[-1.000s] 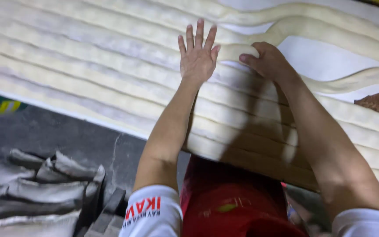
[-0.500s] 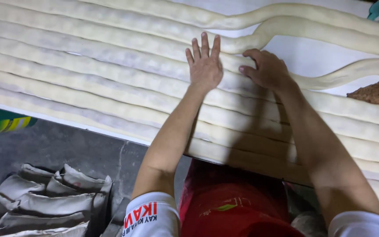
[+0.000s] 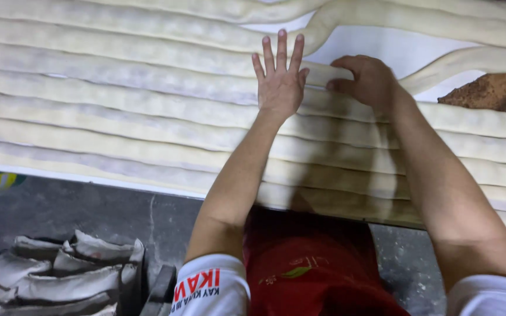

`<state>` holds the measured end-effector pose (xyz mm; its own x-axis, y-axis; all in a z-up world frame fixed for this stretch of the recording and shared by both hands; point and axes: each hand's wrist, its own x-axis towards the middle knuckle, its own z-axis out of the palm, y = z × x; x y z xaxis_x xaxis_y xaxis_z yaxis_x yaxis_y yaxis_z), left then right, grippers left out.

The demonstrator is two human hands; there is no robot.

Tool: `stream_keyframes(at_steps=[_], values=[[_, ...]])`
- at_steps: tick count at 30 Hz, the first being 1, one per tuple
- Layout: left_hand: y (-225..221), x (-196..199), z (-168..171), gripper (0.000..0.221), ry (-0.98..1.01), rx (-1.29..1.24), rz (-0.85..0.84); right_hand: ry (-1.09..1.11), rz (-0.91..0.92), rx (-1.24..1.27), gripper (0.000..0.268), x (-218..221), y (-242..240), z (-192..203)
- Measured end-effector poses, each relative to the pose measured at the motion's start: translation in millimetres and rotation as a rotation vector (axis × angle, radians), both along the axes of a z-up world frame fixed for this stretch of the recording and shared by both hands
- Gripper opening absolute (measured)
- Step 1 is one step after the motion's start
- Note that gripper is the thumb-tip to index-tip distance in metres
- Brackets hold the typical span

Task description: Braiding long strands of dough on a bakery production table

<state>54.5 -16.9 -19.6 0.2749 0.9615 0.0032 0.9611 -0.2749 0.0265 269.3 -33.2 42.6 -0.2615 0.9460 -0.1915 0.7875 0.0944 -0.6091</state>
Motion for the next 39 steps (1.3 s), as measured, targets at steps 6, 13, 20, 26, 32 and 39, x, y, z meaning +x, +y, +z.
stream_keyframes(at_steps=[6, 13, 20, 26, 32, 39], values=[[-6, 28, 5, 0.077, -0.135, -0.134, 0.101, -0.291, -0.214, -0.288, 0.055, 28, -24, 14], [-20, 52, -14, 0.062, -0.245, 0.025, -0.008, -0.366, -0.066, -0.014, 0.049, 54, -40, 13], [-27, 96, 41, 0.055, -0.140, -0.356, -0.102, -0.439, 0.032, -0.148, 0.050, 95, -35, 29], [-45, 140, 26, 0.063, -0.174, -0.060, -0.141, -0.673, 0.143, -0.056, 0.081, 197, -38, 4], [-54, 163, 24, 0.054, -0.159, -0.198, -0.094, -0.447, -0.125, -0.199, 0.060, 205, -53, 35], [-53, 164, 10, 0.050, -0.230, -0.121, -0.130, -0.330, -0.015, 0.282, 0.037, 182, -61, -45]])
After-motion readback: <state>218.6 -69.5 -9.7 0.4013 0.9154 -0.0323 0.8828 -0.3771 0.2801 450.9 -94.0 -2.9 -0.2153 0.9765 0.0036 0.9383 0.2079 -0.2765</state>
